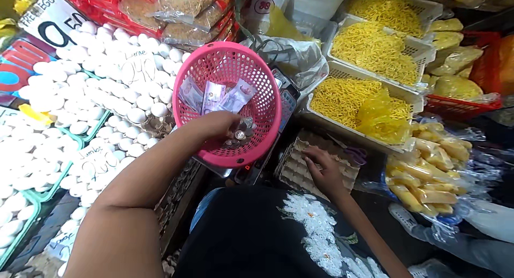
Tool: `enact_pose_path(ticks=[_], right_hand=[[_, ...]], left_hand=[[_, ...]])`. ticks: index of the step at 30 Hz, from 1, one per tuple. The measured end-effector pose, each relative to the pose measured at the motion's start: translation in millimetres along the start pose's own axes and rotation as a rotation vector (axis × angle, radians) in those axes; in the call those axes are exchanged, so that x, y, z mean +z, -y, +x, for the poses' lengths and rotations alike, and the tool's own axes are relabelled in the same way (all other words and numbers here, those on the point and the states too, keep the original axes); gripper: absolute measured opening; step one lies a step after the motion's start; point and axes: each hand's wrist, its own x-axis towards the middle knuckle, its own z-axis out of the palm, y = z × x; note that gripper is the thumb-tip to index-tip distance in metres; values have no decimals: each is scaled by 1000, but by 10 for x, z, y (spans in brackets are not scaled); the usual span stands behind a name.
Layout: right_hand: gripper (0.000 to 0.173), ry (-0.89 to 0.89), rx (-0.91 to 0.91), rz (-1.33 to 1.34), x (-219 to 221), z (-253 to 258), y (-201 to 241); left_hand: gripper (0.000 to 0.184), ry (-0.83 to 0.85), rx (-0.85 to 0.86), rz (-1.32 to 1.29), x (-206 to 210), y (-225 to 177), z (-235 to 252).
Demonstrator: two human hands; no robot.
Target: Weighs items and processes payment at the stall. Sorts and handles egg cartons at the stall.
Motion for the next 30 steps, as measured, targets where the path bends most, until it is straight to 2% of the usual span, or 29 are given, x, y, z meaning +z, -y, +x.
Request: enact_pose_path(ticks=[3, 6, 9, 11, 14, 16, 20, 21, 24, 26, 30], right_hand=[[30, 5, -10, -15, 27, -31, -13], [30, -2, -36, -22, 48, -40, -28], [29, -2, -42, -17, 53, -53, -41], [29, -2, -34, -24, 45, -59, -41], [29, 8, -29, -39, 33, -49, -24], [29, 8, -33, -42, 42, -39, -16], [29, 11, -63, -39, 51, -24, -26], [29, 15, -63, -41, 54, -26, -31], [29, 17, -60, -41, 68, -38, -43], [29, 16, -66, -38, 65, -40, -43], [29, 18, -62, -41, 55, -41, -47]], left_hand=[[25, -93, -119, 112, -34, 58, -7], [28, -189, -281, 149, -144, -15, -30], [32, -224, -182, -31, -246, -55, -100], [27, -188, -95, -125, -279, -92, -138], [24, -122, -47, -130, -261, -80, -114], [26, -82, -76, -67, -233, -38, -69], [34, -5, -277, 149, -198, -60, -36], [30, -17, -298, 166, -195, -67, -33], [23, -14, -262, 109, -247, -44, -8], [21, -83, -223, 58, -267, 26, 6], [25, -149, -135, -12, -339, 125, -24]])
